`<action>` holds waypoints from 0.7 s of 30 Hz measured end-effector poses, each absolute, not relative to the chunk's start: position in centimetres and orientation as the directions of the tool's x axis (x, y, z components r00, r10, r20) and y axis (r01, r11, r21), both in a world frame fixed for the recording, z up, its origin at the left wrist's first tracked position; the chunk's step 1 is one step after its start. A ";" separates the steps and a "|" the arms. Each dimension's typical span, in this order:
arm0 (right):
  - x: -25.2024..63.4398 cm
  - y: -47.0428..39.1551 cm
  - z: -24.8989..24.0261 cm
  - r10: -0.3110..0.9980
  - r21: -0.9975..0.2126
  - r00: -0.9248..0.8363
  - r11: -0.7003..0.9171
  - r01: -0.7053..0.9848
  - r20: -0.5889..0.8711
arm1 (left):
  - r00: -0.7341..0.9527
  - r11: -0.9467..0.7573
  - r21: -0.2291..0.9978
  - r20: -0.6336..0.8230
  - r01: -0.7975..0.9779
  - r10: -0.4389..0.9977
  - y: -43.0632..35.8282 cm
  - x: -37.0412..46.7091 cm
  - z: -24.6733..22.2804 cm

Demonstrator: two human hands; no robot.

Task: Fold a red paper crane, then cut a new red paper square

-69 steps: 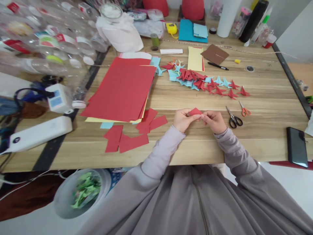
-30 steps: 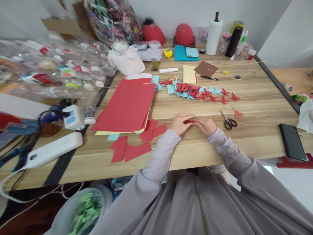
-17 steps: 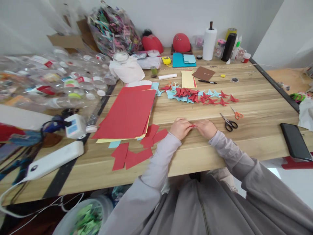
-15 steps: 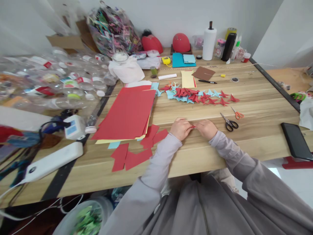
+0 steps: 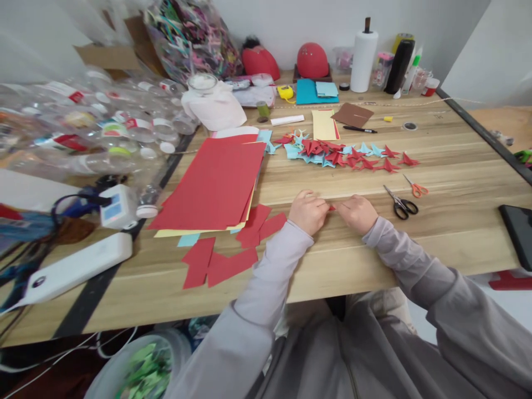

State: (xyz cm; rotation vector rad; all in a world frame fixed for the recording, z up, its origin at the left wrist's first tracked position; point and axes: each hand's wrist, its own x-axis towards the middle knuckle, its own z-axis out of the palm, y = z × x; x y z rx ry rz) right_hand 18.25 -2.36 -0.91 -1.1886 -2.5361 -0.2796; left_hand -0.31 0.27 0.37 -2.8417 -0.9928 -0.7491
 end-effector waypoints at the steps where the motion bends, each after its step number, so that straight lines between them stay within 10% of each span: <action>1: 18.2 -2.3 -0.8 0.711 0.046 -0.590 0.623 0.781 0.383 | 0.667 -0.790 0.136 0.464 0.597 0.583 0.3 -0.3 0.4; 21: 18.3 -1.6 -0.5 0.576 0.113 -0.679 0.719 0.685 0.455 | 0.700 -0.808 -0.110 0.576 0.579 0.423 -0.3 0.1 0.3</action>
